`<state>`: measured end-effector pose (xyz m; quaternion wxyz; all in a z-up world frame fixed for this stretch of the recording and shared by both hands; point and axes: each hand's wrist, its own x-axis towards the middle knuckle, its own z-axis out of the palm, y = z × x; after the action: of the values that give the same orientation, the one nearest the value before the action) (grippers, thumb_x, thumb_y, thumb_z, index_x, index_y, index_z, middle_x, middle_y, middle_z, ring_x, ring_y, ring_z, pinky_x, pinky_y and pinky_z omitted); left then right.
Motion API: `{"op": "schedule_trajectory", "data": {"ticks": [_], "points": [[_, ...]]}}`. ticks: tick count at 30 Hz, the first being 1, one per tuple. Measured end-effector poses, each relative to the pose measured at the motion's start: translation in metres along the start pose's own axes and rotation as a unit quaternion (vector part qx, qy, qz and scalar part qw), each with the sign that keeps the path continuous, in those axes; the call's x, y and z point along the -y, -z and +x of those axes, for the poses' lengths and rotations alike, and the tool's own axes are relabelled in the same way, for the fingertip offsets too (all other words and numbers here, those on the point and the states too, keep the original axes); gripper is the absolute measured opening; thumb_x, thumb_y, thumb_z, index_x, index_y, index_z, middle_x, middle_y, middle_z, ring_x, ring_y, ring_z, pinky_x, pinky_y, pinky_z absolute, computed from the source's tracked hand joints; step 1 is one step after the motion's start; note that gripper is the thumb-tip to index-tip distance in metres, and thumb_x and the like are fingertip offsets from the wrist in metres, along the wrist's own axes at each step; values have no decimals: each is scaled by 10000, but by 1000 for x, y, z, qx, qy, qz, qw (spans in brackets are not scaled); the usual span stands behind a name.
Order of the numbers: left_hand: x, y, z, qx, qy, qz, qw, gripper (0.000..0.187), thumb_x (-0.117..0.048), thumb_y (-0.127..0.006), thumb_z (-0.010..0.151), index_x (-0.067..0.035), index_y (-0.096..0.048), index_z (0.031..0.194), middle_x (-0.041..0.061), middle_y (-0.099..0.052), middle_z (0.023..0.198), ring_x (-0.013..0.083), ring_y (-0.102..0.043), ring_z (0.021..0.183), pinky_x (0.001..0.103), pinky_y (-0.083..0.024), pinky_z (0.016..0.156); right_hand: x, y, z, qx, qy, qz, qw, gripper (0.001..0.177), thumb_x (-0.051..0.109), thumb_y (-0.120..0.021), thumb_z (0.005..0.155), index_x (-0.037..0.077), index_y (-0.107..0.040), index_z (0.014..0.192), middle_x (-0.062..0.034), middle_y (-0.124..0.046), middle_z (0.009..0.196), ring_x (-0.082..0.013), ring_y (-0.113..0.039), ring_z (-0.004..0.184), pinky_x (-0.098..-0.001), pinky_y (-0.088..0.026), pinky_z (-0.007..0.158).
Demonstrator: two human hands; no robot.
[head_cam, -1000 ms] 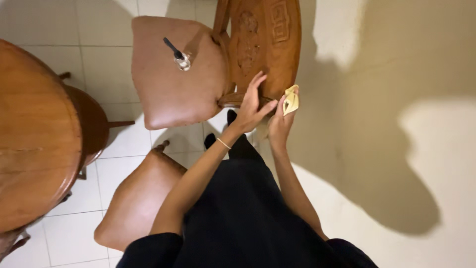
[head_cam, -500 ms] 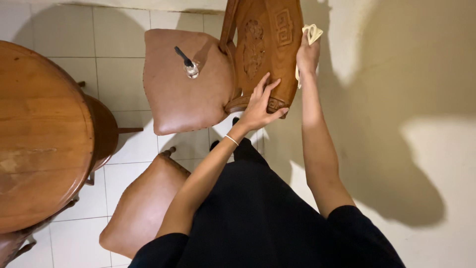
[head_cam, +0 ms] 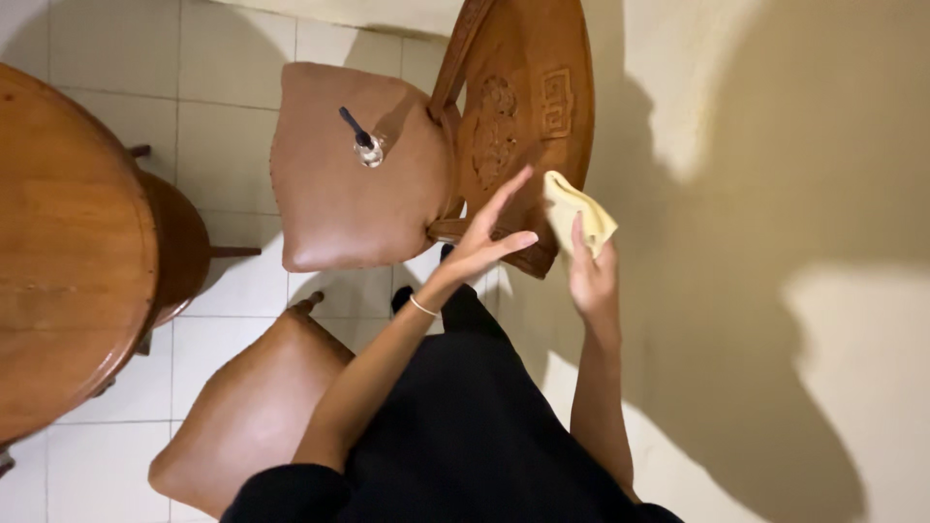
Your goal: The person wipes the wooden back and frame of several dining chairs with a cloth, spraying them with a cleaning liquid from a bottle.
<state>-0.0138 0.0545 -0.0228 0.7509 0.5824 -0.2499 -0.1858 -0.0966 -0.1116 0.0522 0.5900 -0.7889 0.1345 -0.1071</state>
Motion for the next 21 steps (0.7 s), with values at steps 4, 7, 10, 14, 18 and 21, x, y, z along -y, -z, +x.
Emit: {"op": "schedule_trajectory", "data": {"ticks": [4,7,10,14,18,21], "points": [[6,17,29,60,10,-122,991,791,-368,-770,939,8,-408,1535,182,-465,1523,280,-447,1401,433,-364,1186,-8,-6,33,64,-160,271,947,383,219,-565,1085,-37,-557,1370,-85,-672,1245,-155,-660,1076,-325,-529,941],[10,28,36,45,161,-242,956,645,-338,-715,972,46,-530,1456,161,-656,1340,226,-645,1193,388,-542,1029,-21,-29,56,64,-93,136,984,346,215,-556,1120,-60,-624,1319,-98,-694,1221,-151,-647,1101,-294,-522,955],[11,45,45,-83,219,-344,909,599,-351,-650,1008,43,-519,1439,142,-672,1303,200,-685,1137,366,-568,988,-31,-34,84,11,37,49,998,397,254,-580,1126,-26,-528,1403,-109,-640,1225,-191,-601,1143,-324,-500,1020],[34,85,66,-310,172,-228,907,601,-386,-569,1036,51,-507,1443,169,-651,1273,248,-672,1109,424,-565,976,-36,-13,110,-108,-31,-132,985,467,348,-587,1065,-1,-554,1374,-163,-636,1356,-269,-588,1298,-395,-450,1126],[88,115,110,-369,3,-44,928,597,-296,-560,1094,32,-377,1557,137,-496,1535,224,-488,1396,369,-362,1197,-39,-19,123,-62,-82,-177,979,618,409,-473,1089,0,-339,1533,-246,-374,1573,-374,-370,1458,-460,-303,1193],[134,115,155,-399,67,17,914,559,-241,-557,1082,15,-399,1553,161,-537,1512,272,-520,1397,371,-389,1201,-44,-27,121,-25,-105,-152,983,661,407,-411,1102,-2,-232,1590,-260,-282,1637,-393,-307,1506,-466,-267,1215]]}}
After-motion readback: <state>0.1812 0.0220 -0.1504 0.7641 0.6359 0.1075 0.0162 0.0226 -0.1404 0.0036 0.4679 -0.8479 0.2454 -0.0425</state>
